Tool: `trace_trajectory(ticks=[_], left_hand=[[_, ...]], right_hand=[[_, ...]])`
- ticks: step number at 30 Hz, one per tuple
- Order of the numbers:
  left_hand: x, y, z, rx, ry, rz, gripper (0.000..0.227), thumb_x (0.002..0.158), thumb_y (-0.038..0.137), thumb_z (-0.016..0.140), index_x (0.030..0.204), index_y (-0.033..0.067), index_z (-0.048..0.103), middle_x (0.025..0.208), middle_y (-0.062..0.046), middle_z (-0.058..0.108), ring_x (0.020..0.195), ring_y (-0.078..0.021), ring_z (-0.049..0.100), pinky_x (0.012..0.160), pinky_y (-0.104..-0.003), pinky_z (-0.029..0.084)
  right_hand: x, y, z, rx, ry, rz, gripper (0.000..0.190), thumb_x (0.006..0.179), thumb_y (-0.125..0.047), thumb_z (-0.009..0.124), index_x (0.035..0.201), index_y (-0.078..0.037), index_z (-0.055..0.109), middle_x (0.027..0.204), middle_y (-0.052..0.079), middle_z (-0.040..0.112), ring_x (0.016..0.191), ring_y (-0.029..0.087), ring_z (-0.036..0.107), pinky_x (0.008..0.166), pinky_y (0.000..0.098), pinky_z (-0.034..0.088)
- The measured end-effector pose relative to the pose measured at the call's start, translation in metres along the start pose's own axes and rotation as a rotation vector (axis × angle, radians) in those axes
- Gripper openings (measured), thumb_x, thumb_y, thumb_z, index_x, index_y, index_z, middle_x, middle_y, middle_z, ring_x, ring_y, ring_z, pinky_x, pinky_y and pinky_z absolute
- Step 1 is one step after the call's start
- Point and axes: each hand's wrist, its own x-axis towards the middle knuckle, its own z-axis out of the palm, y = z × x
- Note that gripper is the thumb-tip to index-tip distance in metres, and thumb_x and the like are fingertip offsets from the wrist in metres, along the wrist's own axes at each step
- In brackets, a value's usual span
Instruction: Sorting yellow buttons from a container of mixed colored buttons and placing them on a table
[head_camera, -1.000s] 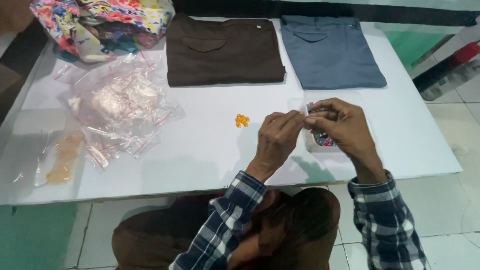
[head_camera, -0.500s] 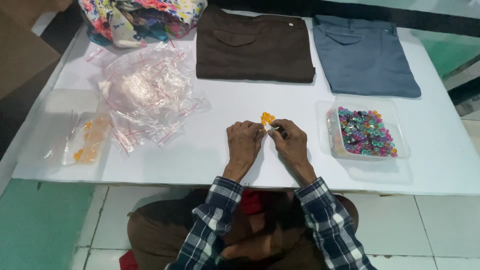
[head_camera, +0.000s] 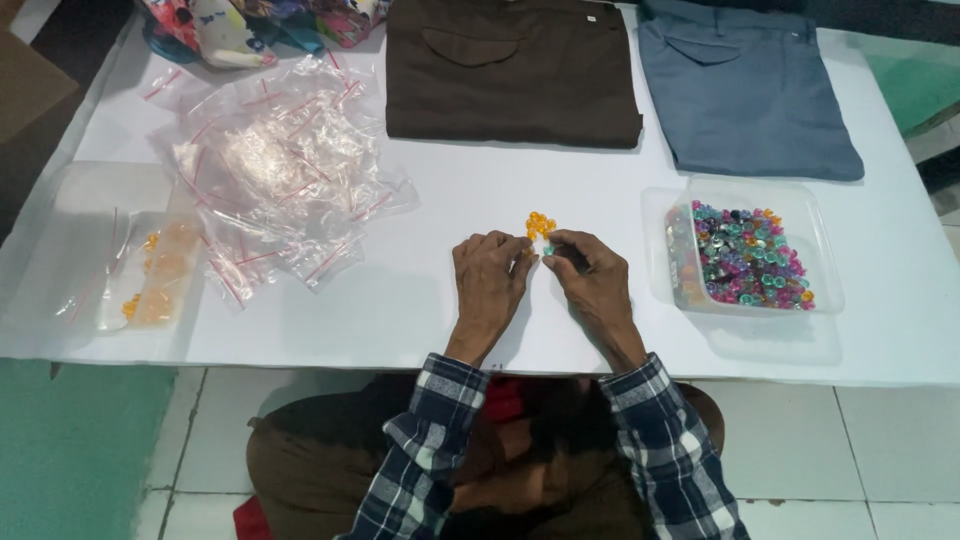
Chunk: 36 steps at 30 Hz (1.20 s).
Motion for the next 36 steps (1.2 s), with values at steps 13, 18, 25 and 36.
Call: trace_trajectory(ticks=[13, 18, 25, 36], left_hand=[[-0.002, 0.006, -0.005, 0.012, 0.014, -0.003, 0.033, 0.091, 0.027, 0.076, 0.123, 0.0194, 0.072, 0.085, 0.0, 0.069, 0.093, -0.0215, 0.067, 0.1, -0.044, 0.041], [-0.002, 0.026, -0.017, -0.112, 0.138, 0.026, 0.03, 0.099, 0.025, 0.068, 0.126, 0.012, 0.067, 0.092, -0.003, 0.072, 0.086, -0.0216, 0.069, 0.096, -0.042, 0.047], [0.021, 0.108, 0.025, -0.205, 0.152, 0.336, 0.013, 0.094, 0.017, 0.076, 0.107, 0.0167, 0.073, 0.097, 0.002, 0.071, 0.091, -0.0224, 0.072, 0.082, -0.035, 0.053], [0.053, 0.181, 0.121, 0.277, -0.46, 0.656, 0.02, 0.075, 0.016, 0.082, 0.093, 0.0226, 0.079, 0.086, 0.002, 0.075, 0.087, -0.0261, 0.072, 0.093, -0.049, 0.048]], right_hand=[[-0.001, -0.003, 0.001, 0.029, 0.041, -0.063, 0.016, 0.092, -0.007, 0.077, 0.108, -0.005, 0.076, 0.098, 0.016, 0.075, 0.084, 0.023, 0.072, 0.068, 0.0347, 0.063], [-0.013, -0.015, -0.015, 0.134, 0.184, -0.241, 0.016, 0.094, 0.004, 0.069, 0.106, -0.002, 0.076, 0.103, 0.015, 0.072, 0.084, 0.023, 0.074, 0.069, 0.0326, 0.066], [-0.017, -0.051, -0.141, -0.108, 0.309, -0.376, 0.018, 0.092, 0.009, 0.074, 0.106, -0.001, 0.078, 0.105, 0.018, 0.071, 0.09, 0.029, 0.074, 0.068, 0.0321, 0.065], [0.015, -0.044, -0.254, -0.778, -0.357, 0.304, 0.026, 0.092, -0.009, 0.065, 0.115, -0.005, 0.078, 0.111, 0.027, 0.074, 0.112, 0.048, 0.067, 0.097, 0.0543, 0.054]])
